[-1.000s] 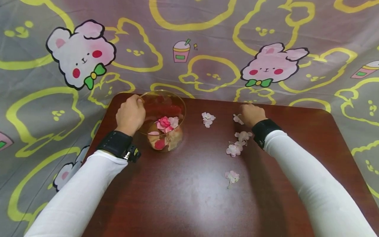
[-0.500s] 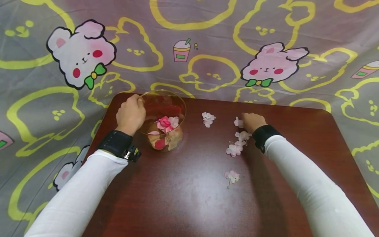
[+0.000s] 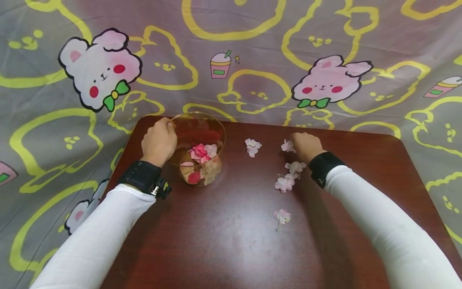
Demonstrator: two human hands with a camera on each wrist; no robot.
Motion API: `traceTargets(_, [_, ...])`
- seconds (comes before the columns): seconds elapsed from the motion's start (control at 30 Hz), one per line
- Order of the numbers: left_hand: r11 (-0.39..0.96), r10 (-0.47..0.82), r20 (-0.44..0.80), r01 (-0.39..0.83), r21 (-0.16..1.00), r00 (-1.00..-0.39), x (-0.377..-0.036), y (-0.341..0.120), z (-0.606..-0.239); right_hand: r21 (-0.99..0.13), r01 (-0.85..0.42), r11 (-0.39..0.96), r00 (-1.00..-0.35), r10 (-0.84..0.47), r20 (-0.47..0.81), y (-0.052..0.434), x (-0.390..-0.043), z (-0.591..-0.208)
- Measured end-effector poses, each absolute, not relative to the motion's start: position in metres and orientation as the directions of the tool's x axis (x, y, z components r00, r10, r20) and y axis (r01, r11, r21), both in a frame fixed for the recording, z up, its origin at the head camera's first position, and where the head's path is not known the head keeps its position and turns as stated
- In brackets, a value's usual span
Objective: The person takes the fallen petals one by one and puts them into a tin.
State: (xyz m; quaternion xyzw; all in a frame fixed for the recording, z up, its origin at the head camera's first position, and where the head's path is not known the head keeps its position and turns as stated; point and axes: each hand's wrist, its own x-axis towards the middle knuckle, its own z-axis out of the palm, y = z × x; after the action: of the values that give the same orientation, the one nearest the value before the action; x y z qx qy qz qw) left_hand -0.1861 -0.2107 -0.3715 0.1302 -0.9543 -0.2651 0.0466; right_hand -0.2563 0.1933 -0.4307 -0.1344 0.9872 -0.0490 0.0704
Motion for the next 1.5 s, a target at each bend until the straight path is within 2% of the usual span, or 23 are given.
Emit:
traceTargets(0.23, [0.827, -0.271, 0.015, -0.225, 0.515, -0.962, -0.186, -0.211, -0.371, -0.157, -0.269, 0.950, -0.953, -0.287, -0.100, 0.175, -0.253, -0.417])
traceTargets(0.67, [0.830, -0.266, 0.016, -0.220, 0.512, -0.964, -0.186, -0.210, -0.370, -0.295, -0.350, 0.889, -0.935, -0.352, 0.049, 0.136, -0.237, -0.378])
traceTargets(1.07, [0.827, -0.267, 0.016, -0.220, 0.517, -0.964, -0.186, -0.210, -0.371, -0.300, -0.493, 0.817, -0.870, -0.463, 0.169, 0.093, -0.213, -0.350])
traceTargets(1.5, [0.825, -0.276, 0.025, -0.223, 0.518, -0.961, -0.186, -0.211, -0.373, -0.305, -0.554, 0.775, -0.833, -0.519, 0.194, 0.054, -0.197, -0.332])
